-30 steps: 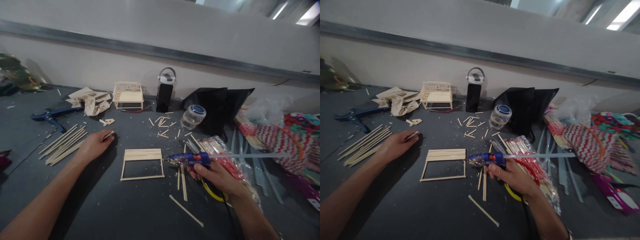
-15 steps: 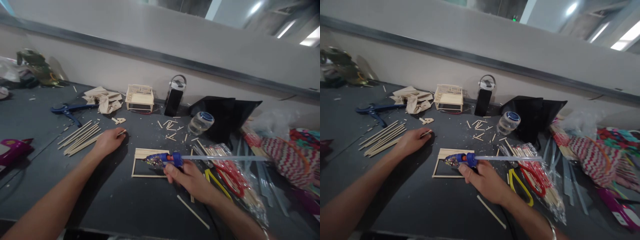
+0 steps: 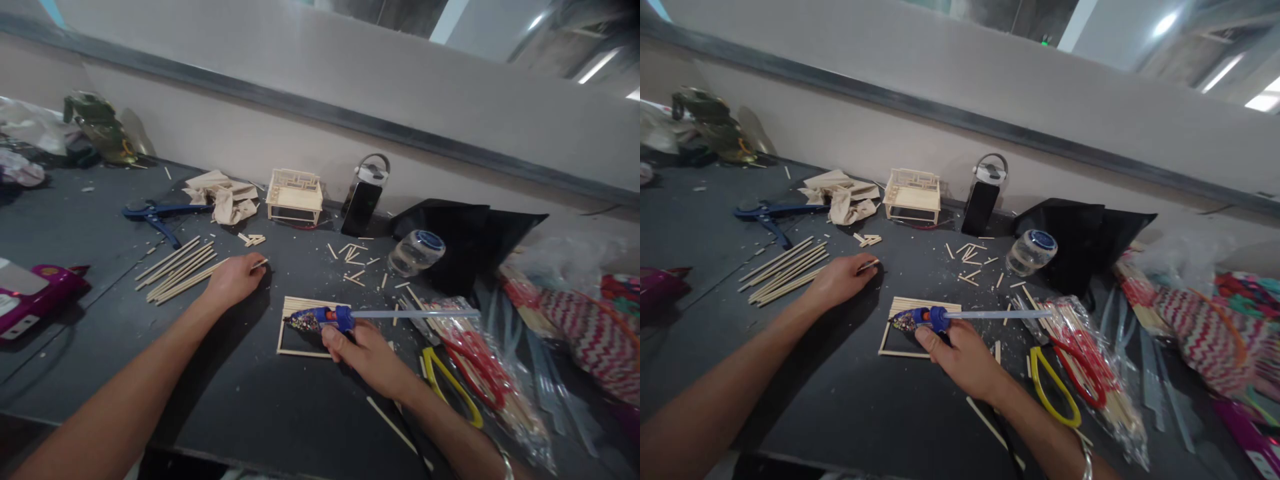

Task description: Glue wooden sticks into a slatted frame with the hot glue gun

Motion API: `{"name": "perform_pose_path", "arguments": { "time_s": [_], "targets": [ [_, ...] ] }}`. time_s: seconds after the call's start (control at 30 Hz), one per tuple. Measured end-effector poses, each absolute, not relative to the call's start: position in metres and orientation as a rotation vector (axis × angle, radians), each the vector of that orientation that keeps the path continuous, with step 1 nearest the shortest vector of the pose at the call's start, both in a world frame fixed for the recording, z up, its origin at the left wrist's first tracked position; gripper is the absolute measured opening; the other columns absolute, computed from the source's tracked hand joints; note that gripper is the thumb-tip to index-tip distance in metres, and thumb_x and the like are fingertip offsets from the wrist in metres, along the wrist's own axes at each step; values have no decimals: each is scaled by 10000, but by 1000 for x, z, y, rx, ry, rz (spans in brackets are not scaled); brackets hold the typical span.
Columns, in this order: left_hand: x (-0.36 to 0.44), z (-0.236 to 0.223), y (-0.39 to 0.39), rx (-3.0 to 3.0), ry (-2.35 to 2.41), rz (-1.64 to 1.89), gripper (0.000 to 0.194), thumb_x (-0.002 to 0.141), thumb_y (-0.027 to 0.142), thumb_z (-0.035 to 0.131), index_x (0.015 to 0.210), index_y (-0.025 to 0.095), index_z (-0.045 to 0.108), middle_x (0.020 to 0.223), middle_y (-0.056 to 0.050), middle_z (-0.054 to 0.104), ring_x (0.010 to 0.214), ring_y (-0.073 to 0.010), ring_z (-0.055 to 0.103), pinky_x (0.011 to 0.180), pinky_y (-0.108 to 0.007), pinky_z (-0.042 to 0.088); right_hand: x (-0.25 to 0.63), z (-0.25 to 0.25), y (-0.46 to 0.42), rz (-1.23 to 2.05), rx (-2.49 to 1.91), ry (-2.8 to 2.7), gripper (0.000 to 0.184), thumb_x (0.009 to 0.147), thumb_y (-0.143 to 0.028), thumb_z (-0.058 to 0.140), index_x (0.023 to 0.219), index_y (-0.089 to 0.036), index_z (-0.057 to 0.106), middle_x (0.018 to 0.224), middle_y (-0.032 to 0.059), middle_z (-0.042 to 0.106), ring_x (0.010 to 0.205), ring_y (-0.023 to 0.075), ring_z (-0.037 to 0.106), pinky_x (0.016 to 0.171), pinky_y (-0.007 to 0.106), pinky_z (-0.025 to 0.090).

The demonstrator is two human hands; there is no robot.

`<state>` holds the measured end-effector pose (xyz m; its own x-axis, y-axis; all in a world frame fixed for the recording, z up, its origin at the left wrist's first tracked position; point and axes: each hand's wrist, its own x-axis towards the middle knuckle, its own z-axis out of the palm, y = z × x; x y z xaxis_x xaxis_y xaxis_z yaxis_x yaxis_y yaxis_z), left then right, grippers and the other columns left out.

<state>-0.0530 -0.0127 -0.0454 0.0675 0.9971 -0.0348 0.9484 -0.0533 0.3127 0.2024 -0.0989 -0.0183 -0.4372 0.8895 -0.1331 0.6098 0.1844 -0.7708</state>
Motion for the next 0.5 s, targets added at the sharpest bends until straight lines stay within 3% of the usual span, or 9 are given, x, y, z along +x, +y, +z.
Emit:
{"name": "perform_pose_path", "arguments": {
  "time_s": [0.5],
  "targets": [
    [-52, -44, -13, 2088, 1976, 260, 340, 890, 371, 411, 1135, 249, 613, 1072, -59, 715, 969, -231, 651, 722, -267, 450, 199, -22, -95, 1128, -1396, -2094, 451, 936, -499, 388, 605, -209, 490, 637, 1, 559, 623, 139, 540, 623, 252, 403]
  ]
}}
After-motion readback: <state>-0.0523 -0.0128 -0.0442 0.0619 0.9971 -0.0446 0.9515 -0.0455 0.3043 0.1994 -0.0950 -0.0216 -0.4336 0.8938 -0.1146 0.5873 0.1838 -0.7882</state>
